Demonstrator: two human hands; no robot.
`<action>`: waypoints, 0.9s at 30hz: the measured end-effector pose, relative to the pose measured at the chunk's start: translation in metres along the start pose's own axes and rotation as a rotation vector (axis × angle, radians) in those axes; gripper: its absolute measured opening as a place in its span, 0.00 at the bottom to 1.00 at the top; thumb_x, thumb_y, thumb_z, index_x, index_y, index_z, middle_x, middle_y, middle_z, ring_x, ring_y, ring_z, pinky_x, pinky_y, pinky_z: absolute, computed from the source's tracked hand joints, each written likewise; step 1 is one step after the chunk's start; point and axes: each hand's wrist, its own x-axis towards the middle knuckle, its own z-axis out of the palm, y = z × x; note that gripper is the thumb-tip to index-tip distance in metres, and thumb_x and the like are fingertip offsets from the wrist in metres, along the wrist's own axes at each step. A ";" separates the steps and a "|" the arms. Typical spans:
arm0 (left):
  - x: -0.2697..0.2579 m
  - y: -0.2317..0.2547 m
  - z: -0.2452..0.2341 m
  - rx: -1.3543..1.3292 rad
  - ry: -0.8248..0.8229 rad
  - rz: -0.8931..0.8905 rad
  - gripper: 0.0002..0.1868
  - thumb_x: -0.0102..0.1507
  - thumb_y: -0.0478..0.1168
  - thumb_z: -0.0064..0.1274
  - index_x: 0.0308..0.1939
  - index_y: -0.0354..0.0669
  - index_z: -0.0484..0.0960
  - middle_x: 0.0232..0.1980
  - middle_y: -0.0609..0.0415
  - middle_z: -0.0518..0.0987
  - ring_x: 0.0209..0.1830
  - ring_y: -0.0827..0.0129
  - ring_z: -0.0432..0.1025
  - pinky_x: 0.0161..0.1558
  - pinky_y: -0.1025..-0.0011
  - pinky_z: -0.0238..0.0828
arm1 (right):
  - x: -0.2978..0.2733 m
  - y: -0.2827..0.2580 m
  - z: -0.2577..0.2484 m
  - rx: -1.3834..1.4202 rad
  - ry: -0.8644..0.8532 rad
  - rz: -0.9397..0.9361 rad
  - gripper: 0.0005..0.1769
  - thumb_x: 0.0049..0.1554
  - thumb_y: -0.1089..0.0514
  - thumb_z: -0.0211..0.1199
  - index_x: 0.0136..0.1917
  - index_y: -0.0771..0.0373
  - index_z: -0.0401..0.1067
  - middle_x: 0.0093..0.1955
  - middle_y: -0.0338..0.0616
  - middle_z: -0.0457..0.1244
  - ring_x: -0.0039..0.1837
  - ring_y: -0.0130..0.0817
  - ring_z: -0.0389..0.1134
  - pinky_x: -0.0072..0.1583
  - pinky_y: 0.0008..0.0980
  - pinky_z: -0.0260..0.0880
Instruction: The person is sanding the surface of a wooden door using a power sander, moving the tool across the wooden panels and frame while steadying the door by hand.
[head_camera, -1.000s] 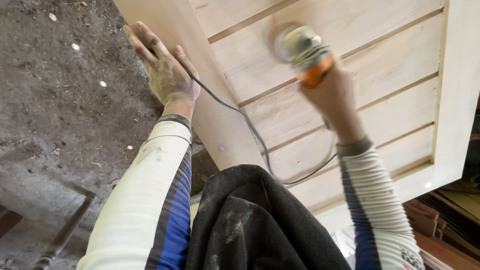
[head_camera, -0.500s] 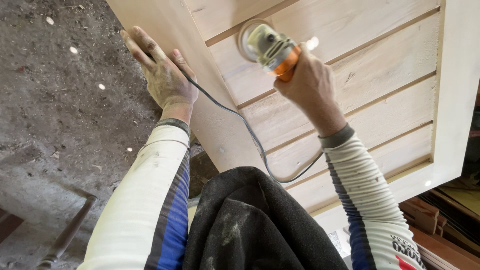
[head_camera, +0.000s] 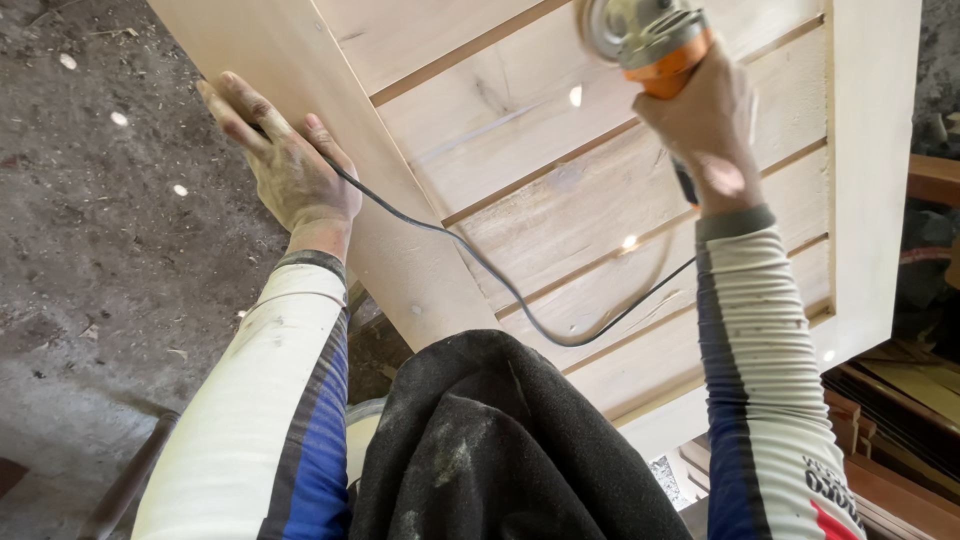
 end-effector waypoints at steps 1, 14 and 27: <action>0.000 0.000 -0.002 0.023 0.007 0.007 0.37 0.76 0.41 0.29 0.81 0.32 0.28 0.81 0.28 0.30 0.84 0.37 0.47 0.80 0.61 0.64 | 0.006 0.009 -0.002 0.019 -0.008 0.026 0.32 0.51 0.60 0.73 0.66 0.68 0.66 0.52 0.49 0.69 0.46 0.39 0.73 0.52 0.39 0.78; 0.002 0.007 -0.009 -0.017 -0.014 -0.035 0.37 0.78 0.44 0.33 0.80 0.33 0.29 0.83 0.29 0.32 0.85 0.35 0.49 0.79 0.60 0.68 | 0.064 0.090 -0.058 0.120 0.102 0.325 0.32 0.52 0.59 0.77 0.63 0.72 0.64 0.57 0.51 0.65 0.53 0.36 0.74 0.57 0.37 0.80; 0.006 0.028 -0.031 0.048 -0.068 -0.082 0.40 0.75 0.47 0.34 0.80 0.27 0.33 0.81 0.26 0.31 0.81 0.34 0.47 0.76 0.56 0.61 | -0.017 -0.022 0.015 0.049 0.002 0.190 0.28 0.48 0.54 0.75 0.58 0.68 0.73 0.47 0.52 0.70 0.47 0.42 0.72 0.48 0.41 0.73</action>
